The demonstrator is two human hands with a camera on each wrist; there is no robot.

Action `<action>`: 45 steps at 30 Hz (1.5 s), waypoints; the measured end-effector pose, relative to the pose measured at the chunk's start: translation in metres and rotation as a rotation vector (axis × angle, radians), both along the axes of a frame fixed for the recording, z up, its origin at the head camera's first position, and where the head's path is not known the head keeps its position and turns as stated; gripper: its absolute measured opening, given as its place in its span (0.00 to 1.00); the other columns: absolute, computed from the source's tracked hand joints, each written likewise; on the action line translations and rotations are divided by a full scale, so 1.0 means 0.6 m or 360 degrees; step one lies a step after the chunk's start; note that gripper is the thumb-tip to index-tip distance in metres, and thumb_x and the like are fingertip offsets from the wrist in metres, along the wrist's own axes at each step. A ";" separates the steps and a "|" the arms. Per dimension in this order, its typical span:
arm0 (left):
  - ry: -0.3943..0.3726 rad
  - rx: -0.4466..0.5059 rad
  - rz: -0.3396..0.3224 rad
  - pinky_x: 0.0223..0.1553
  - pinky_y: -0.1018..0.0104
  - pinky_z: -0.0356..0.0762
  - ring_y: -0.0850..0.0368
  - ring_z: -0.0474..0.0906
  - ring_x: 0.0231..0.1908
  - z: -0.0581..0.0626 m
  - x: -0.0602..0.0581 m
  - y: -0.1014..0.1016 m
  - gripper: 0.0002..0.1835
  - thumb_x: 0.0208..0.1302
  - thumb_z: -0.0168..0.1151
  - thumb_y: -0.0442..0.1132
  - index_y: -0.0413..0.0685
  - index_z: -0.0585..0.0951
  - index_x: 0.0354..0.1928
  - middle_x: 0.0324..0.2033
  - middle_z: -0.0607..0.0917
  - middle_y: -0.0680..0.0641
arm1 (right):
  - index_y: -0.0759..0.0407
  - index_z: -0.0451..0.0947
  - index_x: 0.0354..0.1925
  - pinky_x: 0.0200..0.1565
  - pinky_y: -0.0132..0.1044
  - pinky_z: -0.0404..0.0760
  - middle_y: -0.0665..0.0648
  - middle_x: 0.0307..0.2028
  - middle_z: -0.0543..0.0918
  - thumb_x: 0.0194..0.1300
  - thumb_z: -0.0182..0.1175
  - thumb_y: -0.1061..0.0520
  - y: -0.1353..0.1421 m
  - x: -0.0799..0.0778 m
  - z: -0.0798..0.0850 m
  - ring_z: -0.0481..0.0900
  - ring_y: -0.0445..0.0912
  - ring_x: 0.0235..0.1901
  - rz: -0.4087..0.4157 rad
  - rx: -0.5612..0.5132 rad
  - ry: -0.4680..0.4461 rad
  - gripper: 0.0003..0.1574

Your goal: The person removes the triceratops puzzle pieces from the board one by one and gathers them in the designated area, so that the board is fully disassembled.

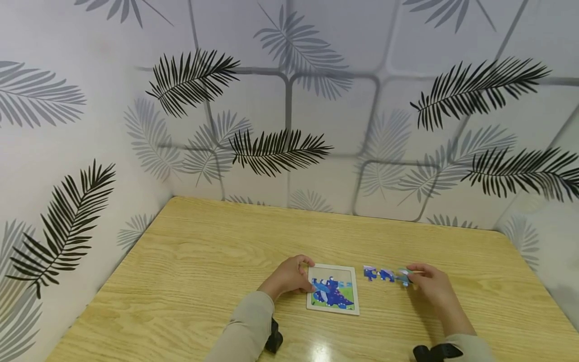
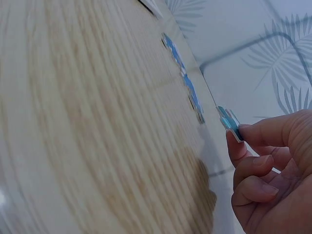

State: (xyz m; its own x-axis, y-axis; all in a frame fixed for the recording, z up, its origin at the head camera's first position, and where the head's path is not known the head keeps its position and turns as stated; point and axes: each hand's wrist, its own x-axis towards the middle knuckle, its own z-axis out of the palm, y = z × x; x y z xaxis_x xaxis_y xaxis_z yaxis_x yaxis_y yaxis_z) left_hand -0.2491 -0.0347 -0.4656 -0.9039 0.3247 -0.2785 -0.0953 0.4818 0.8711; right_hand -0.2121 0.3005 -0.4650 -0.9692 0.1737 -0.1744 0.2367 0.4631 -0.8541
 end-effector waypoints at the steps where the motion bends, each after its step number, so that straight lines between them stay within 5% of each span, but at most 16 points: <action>1: 0.0002 0.0001 0.0000 0.19 0.69 0.68 0.59 0.68 0.17 0.000 0.001 0.000 0.28 0.44 0.74 0.28 0.47 0.75 0.50 0.20 0.74 0.49 | 0.74 0.68 0.57 0.28 0.34 0.70 0.51 0.31 0.76 0.67 0.53 0.60 0.003 0.001 0.000 0.71 0.43 0.27 -0.0004 -0.0013 -0.0004 0.24; 11: 0.0001 -0.0001 0.0003 0.19 0.69 0.67 0.59 0.67 0.17 -0.001 0.000 0.000 0.28 0.44 0.74 0.27 0.47 0.75 0.50 0.20 0.74 0.50 | 0.74 0.71 0.52 0.23 0.33 0.68 0.48 0.29 0.75 0.64 0.56 0.62 0.014 -0.001 -0.015 0.67 0.42 0.21 -0.0092 -0.0073 -0.0051 0.20; 27: 0.0009 -0.0029 0.0022 0.19 0.69 0.67 0.59 0.67 0.18 -0.004 -0.001 0.000 0.28 0.45 0.74 0.28 0.48 0.75 0.50 0.21 0.74 0.50 | 0.75 0.69 0.55 0.34 0.33 0.70 0.56 0.40 0.78 0.64 0.58 0.57 0.016 -0.001 -0.016 0.69 0.43 0.35 -0.0078 0.0058 -0.0041 0.27; 33: 0.0005 -0.0024 0.0025 0.19 0.69 0.67 0.59 0.67 0.17 -0.007 -0.003 0.000 0.28 0.45 0.74 0.28 0.48 0.75 0.50 0.21 0.74 0.50 | 0.75 0.68 0.56 0.33 0.34 0.69 0.50 0.36 0.77 0.65 0.57 0.55 0.016 0.001 -0.015 0.68 0.43 0.34 -0.0086 0.0052 -0.0036 0.29; 45: 0.0002 -0.0036 0.0028 0.19 0.69 0.67 0.58 0.67 0.18 -0.007 -0.003 0.001 0.28 0.45 0.74 0.28 0.48 0.76 0.50 0.21 0.75 0.50 | 0.74 0.71 0.53 0.28 0.30 0.69 0.51 0.33 0.73 0.67 0.57 0.58 -0.055 0.001 0.017 0.67 0.39 0.30 0.0006 0.0039 0.0092 0.23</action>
